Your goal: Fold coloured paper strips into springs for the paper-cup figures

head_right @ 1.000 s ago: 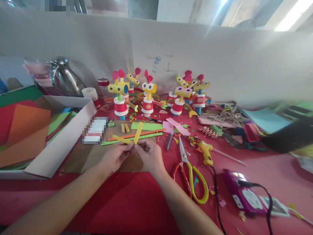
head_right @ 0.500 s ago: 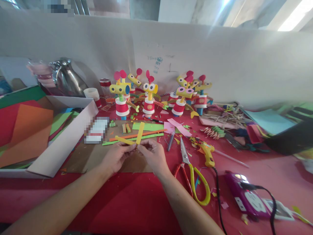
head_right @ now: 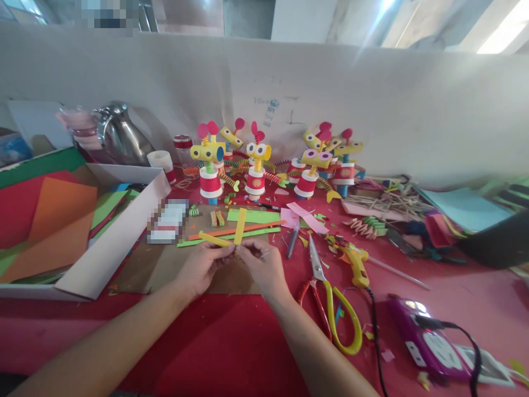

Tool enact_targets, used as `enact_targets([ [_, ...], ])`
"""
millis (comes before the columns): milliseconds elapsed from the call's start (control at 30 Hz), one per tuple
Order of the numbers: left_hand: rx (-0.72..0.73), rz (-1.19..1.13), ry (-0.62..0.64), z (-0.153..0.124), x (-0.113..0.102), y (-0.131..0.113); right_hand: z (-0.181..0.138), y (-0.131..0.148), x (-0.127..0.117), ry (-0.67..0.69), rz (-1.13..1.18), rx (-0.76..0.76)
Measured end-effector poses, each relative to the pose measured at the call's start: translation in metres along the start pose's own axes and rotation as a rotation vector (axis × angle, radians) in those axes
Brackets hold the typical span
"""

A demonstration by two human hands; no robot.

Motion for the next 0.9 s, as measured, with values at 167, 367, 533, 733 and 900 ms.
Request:
enact_targets([
  [167,0.046,0.025,0.041,0.0006,-0.0009,0.0002,0.0012,-0.0014,-0.0007,0.011,0.044,0.015],
  [367,-0.011,-0.045,-0.004,0.0013,-0.0012,0.0007,0.0002,0.0013,0.0015,0.002,0.126,0.048],
  [533,0.002,-0.061,0.004,0.0017,0.0002,0.0002,-0.0005,0.0045,0.0027,0.003,0.232,0.08],
  [733,-0.001,-0.052,-0.026,0.0016,-0.0007,-0.0011,-0.0002,0.0022,0.002,0.007,0.181,0.055],
  [900,-0.005,-0.058,-0.045,0.0025,-0.0029,0.0008,0.0004,0.003,0.0022,0.014,0.157,0.039],
])
Point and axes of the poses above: each hand's wrist, its own z-axis towards the middle knuckle, its own x-axis out of the palm, y = z × x, the point moved 1 cm from there along z, towards the middle knuckle, and after that the axes turned 9 degrees about y, right-handed, at the moved point
